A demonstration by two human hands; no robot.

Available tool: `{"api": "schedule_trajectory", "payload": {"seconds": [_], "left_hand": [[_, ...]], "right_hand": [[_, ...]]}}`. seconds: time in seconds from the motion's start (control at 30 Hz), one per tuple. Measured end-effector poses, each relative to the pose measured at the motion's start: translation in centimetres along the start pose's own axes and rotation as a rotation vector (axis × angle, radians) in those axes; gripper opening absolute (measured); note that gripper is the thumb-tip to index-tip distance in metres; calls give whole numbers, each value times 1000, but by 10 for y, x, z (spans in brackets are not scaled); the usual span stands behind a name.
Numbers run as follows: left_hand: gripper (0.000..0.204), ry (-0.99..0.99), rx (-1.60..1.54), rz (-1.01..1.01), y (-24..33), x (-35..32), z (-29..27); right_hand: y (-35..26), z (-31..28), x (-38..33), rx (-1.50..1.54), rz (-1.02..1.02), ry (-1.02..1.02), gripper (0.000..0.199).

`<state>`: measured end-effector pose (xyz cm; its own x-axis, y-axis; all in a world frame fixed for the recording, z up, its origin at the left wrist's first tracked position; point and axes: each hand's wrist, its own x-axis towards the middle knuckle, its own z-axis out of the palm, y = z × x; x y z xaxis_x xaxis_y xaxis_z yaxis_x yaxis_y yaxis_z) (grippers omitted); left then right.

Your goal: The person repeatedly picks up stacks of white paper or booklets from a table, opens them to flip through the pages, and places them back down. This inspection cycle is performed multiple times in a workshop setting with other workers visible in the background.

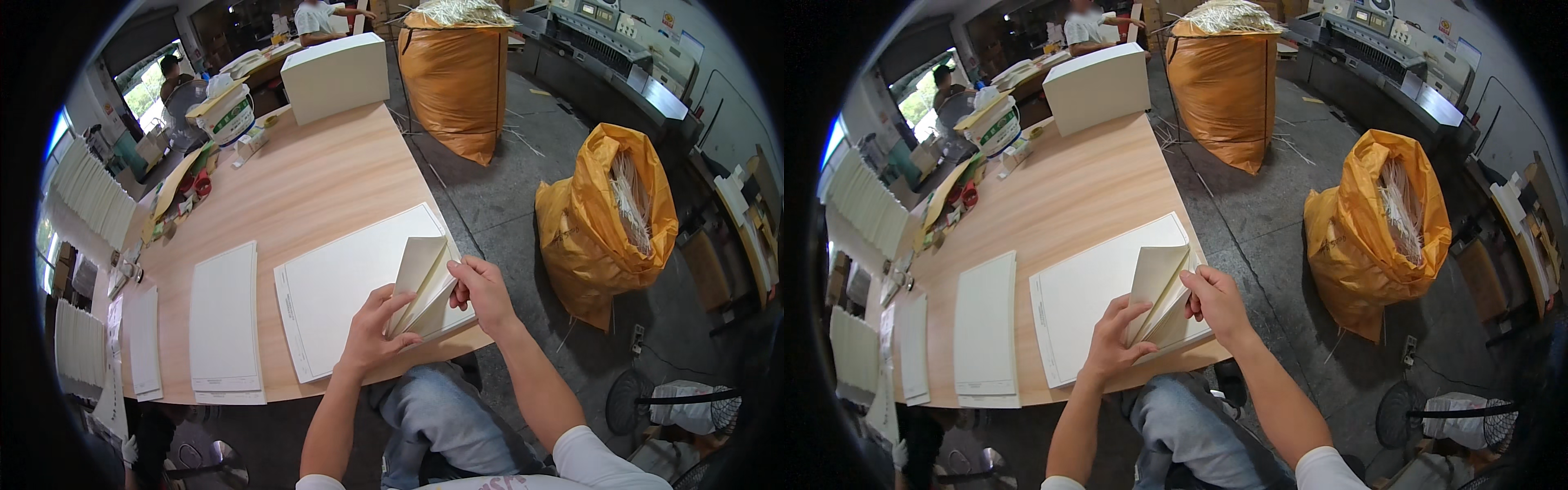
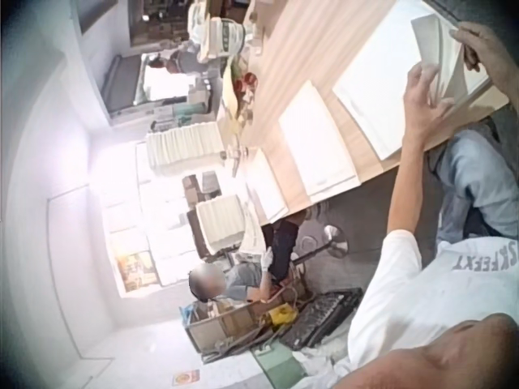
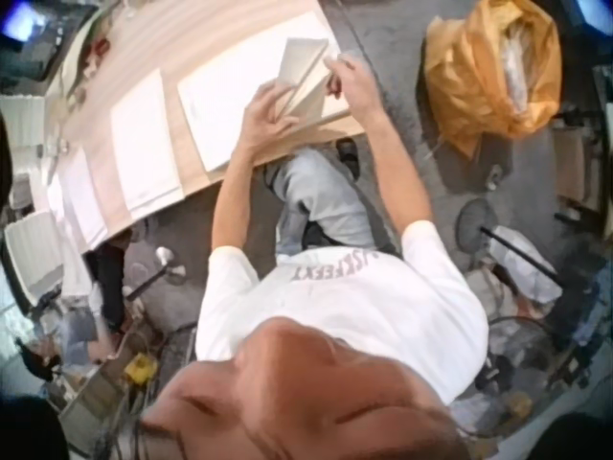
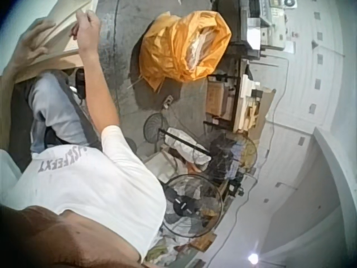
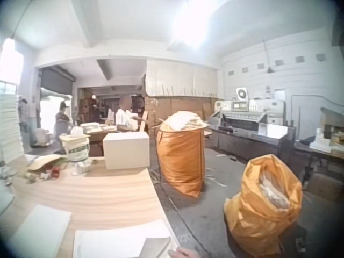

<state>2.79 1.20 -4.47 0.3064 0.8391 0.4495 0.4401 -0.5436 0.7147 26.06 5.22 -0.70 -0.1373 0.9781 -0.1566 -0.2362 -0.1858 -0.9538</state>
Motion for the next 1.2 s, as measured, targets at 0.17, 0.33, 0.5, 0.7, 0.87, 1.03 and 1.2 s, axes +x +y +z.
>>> {"api": "schedule_trajectory", "payload": {"seconds": [0.17,0.33,0.5,0.7,0.87,1.03,1.2], "left_hand": [[60,-7,-82,-93,-6,-4,-1],[50,101,-104,-102,-6,-4,5],[46,-25,-125,-73,-11,-5,4],[52,2,-65,-28,-2,-3,3],[51,170,-166,-89,-2,-1,12],[52,-21,-59,9,-12,-2,5],[56,-9,-18,-35,-3,-4,4]], "right_hand": [[3,-3,0,-59,-30,-7,36],[2,2,-3,-354,-147,64,36],[-1,1,0,-20,-34,-19,36],[4,-4,0,-7,-45,-38,36],[9,-2,2,-471,-217,38,35],[3,-3,2,18,-56,-44,34],[6,-4,1,35,-59,-43,35]]}}
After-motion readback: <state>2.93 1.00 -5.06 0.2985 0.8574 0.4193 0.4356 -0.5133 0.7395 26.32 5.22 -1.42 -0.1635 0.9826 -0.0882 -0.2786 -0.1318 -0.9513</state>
